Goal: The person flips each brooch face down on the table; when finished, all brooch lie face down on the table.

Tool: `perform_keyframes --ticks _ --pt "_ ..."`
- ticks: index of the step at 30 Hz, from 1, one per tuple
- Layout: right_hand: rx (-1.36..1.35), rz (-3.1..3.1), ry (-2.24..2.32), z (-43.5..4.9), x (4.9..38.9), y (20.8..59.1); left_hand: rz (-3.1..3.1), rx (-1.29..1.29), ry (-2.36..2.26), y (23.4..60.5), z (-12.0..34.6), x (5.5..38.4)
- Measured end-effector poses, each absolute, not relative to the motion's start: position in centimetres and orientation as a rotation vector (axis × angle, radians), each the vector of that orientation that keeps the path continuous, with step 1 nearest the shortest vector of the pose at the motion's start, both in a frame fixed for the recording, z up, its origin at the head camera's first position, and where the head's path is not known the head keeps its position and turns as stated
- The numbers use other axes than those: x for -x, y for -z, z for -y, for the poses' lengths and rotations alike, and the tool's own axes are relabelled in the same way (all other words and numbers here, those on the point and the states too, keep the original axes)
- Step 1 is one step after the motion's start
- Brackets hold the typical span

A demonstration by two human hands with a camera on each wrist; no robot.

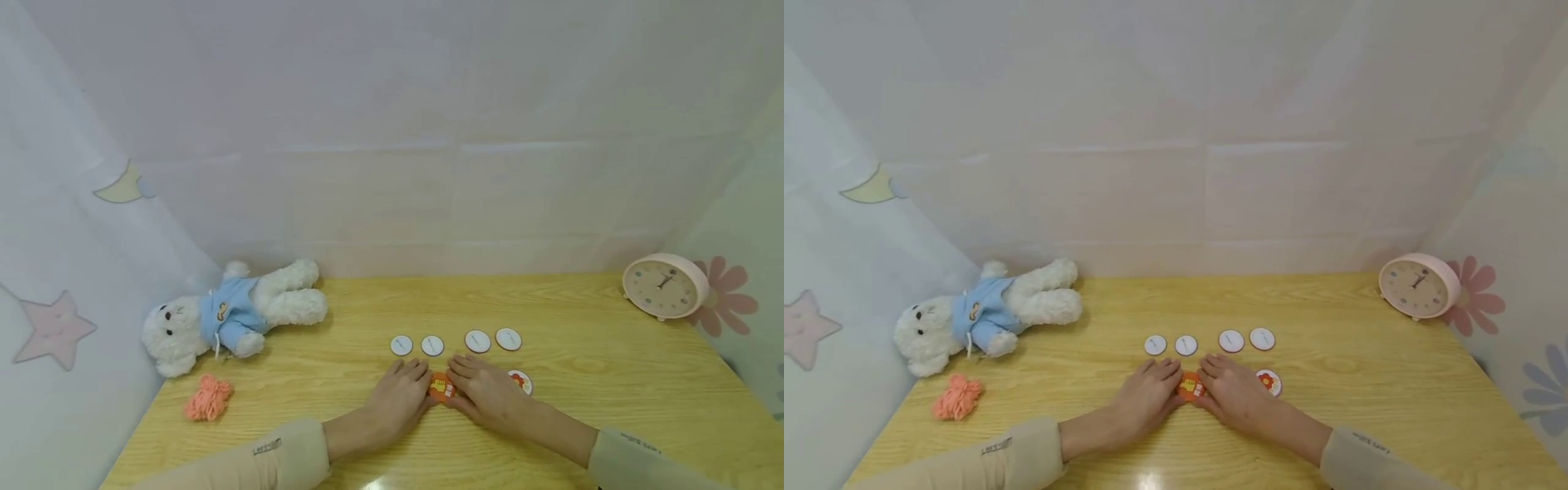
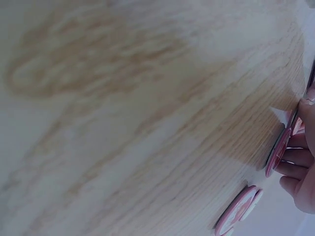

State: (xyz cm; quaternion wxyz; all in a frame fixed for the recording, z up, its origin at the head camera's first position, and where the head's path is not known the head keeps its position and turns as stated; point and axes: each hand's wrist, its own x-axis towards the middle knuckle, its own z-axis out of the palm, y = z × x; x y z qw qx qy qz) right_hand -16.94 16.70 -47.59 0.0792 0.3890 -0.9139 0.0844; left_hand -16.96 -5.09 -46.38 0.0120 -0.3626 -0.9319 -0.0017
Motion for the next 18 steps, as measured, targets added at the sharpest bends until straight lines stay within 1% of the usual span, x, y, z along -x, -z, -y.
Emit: perform_keyframes --ticks 6,18 --pt "-1.153 2.694 -0.321 -16.89 16.95 47.89 2.896 1.129 0.034 46.28 5.03 16.98" --pt "-1.055 2.647 -0.816 -16.90 17.49 47.75 2.813 1.126 0.064 46.65 5.11 17.12"
